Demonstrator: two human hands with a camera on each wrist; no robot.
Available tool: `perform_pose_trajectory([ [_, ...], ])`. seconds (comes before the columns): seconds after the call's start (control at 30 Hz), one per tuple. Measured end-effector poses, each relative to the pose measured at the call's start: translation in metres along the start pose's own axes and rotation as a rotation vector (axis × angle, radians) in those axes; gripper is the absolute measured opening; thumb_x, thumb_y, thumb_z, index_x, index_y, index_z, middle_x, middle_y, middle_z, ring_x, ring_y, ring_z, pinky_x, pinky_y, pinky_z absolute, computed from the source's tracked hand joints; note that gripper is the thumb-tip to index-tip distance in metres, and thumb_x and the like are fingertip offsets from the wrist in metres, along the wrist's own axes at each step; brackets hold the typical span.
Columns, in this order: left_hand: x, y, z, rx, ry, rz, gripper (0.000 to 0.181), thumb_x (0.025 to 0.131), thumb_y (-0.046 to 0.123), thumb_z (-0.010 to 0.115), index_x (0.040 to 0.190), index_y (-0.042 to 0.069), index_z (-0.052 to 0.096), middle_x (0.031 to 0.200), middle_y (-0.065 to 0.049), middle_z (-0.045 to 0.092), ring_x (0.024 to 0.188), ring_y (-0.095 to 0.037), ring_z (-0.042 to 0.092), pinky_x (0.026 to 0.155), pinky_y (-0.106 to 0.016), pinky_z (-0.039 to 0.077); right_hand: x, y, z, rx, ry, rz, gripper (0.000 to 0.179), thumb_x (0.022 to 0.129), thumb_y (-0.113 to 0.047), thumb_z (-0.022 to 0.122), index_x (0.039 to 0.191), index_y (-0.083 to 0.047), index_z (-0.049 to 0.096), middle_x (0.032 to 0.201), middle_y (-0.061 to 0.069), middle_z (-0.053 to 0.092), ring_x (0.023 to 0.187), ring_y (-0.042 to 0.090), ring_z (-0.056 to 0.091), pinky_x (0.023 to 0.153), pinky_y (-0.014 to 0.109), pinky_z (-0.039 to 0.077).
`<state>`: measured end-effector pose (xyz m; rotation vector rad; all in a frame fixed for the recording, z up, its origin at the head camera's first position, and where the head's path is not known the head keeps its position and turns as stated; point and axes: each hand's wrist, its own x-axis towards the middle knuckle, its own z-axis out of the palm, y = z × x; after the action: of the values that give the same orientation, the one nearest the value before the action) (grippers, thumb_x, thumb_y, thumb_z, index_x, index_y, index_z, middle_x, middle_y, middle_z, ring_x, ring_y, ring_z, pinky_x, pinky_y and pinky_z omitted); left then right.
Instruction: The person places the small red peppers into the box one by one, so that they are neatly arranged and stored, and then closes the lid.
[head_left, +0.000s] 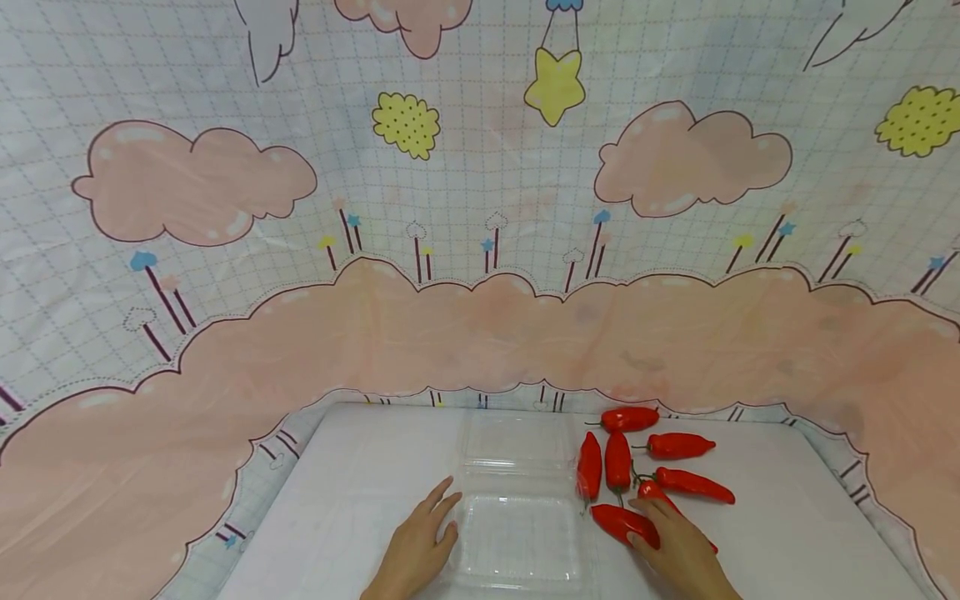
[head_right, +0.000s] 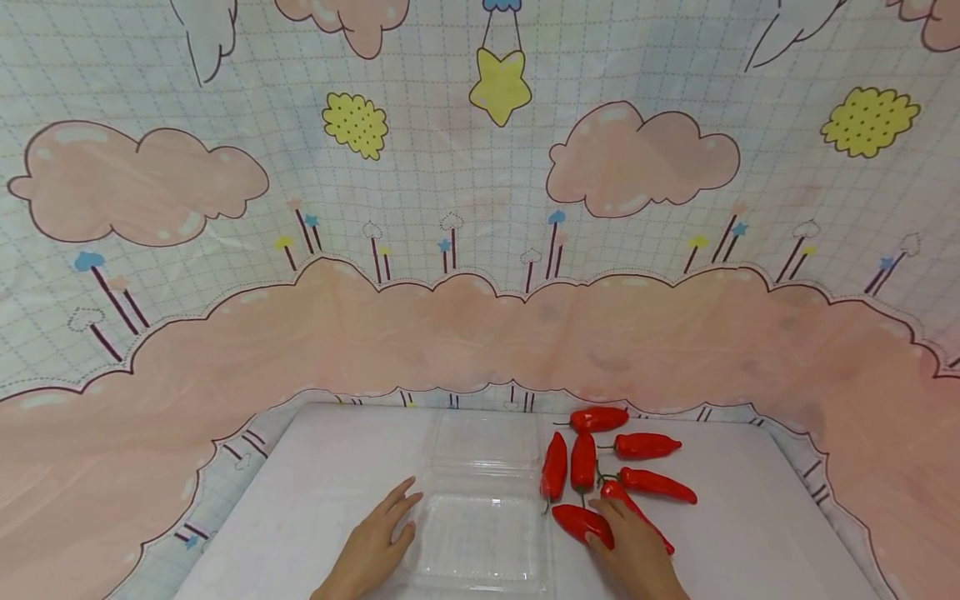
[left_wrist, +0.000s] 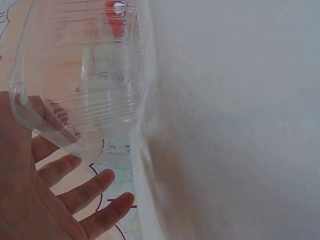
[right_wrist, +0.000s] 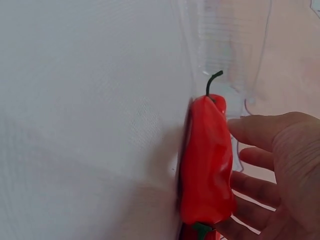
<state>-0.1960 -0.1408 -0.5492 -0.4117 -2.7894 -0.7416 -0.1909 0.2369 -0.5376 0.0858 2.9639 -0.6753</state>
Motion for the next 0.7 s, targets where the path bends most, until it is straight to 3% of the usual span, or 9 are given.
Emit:
perform_pose_trajectory([
  [0.27, -0.0004, -0.0018, 0.0017, 0.002, 0.017, 0.004, 0.039, 0.092, 0.019, 0.061, 0.13, 0.015, 0.062, 0.151, -0.002, 0.048, 0.126, -0.03, 0.058, 0.09, -0.051, 0.056, 0.0005, 0.0006, 0.0045, 0.079, -0.074, 0.098, 0.077, 0.066, -0.052, 0.084, 0.132, -0.018, 0.061, 0.129, 0.006, 0.063, 0.11, 0.027, 0.059, 0.089, 0.058, 0.056],
  [0.7, -0.0002, -0.0014, 0.001, -0.006, 0.004, -0.006, 0.038, 0.092, 0.019, 0.061, 0.13, 0.015, 0.063, 0.151, -0.002, 0.048, 0.124, -0.03, 0.059, 0.088, -0.051, 0.056, 0.0032, 0.0039, 0.0088, 0.107, -0.082, 0.099, 0.081, 0.063, -0.051, 0.086, 0.132, -0.017, 0.061, 0.124, 0.005, 0.065, 0.103, 0.022, 0.06, 0.084, 0.054, 0.059],
])
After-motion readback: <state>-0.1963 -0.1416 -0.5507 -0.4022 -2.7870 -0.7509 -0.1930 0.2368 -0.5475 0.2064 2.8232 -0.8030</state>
